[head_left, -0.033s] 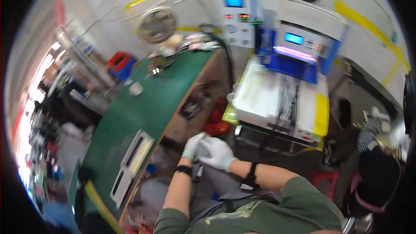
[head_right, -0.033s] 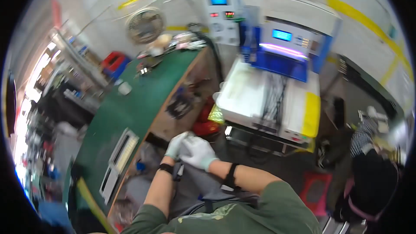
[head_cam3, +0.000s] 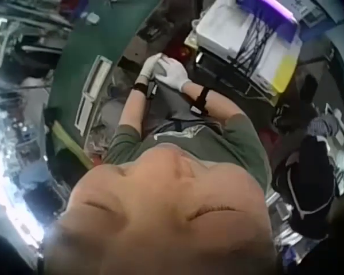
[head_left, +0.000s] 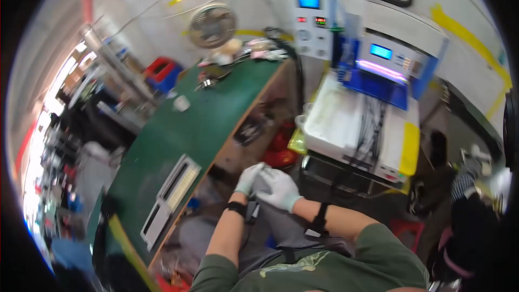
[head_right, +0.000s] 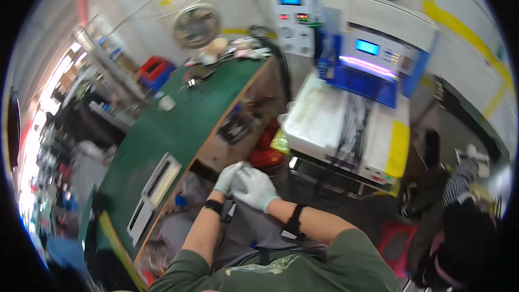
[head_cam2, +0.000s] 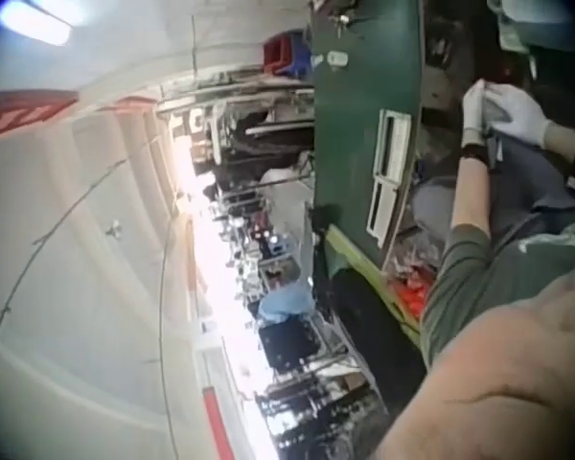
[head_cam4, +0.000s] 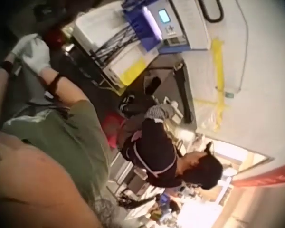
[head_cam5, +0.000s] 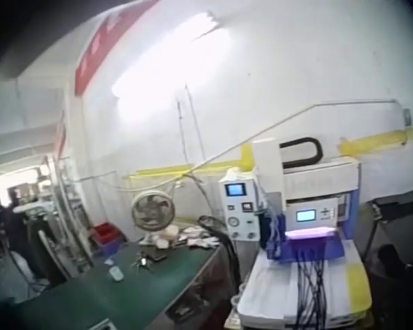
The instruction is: The person places cables into a metal jig, carries the jig to a machine for processing, and returns to the table. They then remove the cables from the jig, bundle them together, and secure the bundle with tape before setting it aside.
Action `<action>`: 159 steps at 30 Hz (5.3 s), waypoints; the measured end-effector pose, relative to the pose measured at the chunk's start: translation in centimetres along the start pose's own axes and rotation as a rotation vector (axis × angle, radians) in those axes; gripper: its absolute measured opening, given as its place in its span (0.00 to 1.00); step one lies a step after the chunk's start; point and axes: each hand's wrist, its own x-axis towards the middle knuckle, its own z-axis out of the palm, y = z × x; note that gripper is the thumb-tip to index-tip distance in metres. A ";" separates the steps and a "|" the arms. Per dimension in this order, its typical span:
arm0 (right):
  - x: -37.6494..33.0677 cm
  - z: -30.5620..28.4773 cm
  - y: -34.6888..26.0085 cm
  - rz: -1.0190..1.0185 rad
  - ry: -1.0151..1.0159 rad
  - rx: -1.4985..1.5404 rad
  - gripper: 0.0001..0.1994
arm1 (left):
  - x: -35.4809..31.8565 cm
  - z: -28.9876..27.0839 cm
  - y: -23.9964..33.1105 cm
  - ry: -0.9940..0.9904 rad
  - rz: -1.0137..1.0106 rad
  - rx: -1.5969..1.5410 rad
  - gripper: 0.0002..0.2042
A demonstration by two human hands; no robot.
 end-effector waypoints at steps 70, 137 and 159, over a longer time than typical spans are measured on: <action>-1.2 0.8 1.4 0.178 -0.039 0.068 0.38 | -25.1 -17.4 11.8 0.591 0.907 1.462 0.21; -0.2 0.9 -2.1 0.157 -0.126 -0.005 0.37 | -26.1 -24.8 8.6 0.649 0.545 1.664 0.34; 0.3 2.9 -1.5 0.076 -0.002 0.061 0.36 | -23.7 -29.5 9.1 0.371 1.379 1.513 0.40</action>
